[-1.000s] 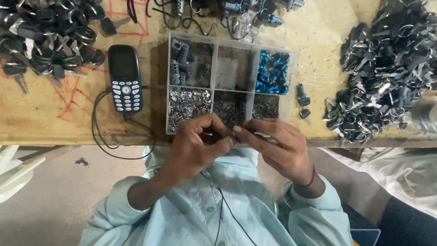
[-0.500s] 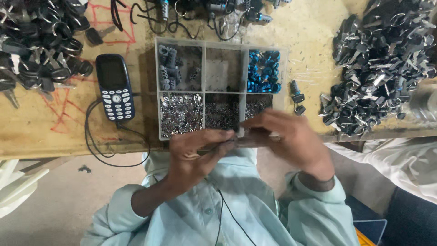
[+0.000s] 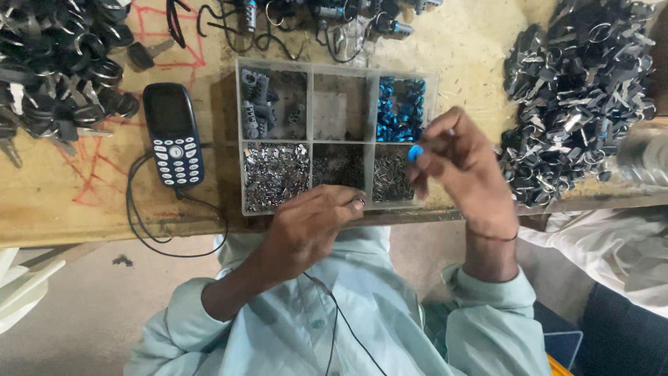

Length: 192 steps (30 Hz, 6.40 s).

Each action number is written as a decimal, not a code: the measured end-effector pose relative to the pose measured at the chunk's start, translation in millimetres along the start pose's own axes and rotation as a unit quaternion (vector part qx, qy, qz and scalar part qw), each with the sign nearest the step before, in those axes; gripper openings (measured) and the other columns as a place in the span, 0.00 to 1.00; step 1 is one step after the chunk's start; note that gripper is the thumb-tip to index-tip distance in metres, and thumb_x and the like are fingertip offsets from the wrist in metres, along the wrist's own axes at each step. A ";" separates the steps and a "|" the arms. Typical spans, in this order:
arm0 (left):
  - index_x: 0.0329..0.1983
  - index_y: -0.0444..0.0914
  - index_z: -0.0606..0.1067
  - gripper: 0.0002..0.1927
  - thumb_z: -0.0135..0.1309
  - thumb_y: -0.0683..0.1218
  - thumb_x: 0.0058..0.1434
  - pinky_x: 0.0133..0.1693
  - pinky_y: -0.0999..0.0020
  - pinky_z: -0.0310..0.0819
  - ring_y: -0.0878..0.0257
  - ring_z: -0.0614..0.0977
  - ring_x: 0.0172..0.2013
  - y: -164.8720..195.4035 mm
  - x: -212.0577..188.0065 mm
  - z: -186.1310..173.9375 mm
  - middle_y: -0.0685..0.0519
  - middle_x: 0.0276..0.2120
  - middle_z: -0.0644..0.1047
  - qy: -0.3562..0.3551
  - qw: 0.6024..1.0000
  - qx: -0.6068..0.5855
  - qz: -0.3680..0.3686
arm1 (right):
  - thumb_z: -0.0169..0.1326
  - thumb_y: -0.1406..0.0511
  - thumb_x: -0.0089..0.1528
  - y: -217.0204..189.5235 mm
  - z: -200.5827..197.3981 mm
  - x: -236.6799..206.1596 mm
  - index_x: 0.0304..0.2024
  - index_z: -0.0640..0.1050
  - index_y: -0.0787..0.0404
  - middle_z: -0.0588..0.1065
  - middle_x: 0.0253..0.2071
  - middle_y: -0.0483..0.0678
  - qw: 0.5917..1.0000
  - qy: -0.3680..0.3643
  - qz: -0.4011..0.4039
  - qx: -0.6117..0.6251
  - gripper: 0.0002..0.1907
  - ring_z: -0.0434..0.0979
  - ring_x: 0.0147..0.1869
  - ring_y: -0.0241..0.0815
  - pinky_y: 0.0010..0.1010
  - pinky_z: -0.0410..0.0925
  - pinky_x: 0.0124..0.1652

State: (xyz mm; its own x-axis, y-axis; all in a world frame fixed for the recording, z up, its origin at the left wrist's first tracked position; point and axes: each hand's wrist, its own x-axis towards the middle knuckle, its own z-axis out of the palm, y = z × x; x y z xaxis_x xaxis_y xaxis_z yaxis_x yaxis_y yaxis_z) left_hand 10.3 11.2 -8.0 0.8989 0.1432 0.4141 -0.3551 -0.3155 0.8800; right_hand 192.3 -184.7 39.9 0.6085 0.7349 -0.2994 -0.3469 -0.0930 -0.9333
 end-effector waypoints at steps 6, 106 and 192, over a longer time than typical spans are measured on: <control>0.50 0.31 0.75 0.14 0.58 0.39 0.61 0.55 0.55 0.80 0.46 0.81 0.55 2.7 0.8 -12.4 0.41 0.52 0.77 -0.068 0.990 0.094 0.084 | 0.53 0.76 0.67 22.0 22.8 -33.2 0.52 0.76 0.70 0.79 0.42 0.53 0.992 -0.105 0.069 -0.025 0.10 0.84 0.41 0.40 0.31 0.78 0.40; 0.41 0.35 0.80 0.06 0.61 0.39 0.61 0.34 0.65 0.77 0.57 0.85 0.32 21.7 -2.4 -40.1 0.48 0.34 0.82 0.064 0.947 0.190 -0.252 | 0.54 0.74 0.65 33.9 62.3 4.2 0.49 0.70 0.65 0.72 0.45 0.56 0.892 -0.042 -0.135 -0.429 0.11 0.76 0.48 0.61 0.44 0.70 0.42; 0.39 0.35 0.83 0.05 0.62 0.39 0.59 0.33 0.77 0.77 0.71 0.83 0.30 13.5 5.2 2.9 0.55 0.31 0.82 0.049 0.969 -0.047 -0.238 | 0.64 0.66 0.60 17.4 11.1 -27.5 0.38 0.80 0.60 0.76 0.36 0.45 0.912 0.106 -0.024 -0.396 0.06 0.77 0.34 0.35 0.28 0.70 0.35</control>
State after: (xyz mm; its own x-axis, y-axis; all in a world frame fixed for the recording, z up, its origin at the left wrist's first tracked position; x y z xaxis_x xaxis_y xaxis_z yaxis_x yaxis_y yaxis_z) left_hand 11.0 5.0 5.4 0.9397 0.3409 -0.0286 0.0682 -0.1047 0.9922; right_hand 161.7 -199.1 34.1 0.7632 0.6118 -0.2078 0.2560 -0.5816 -0.7721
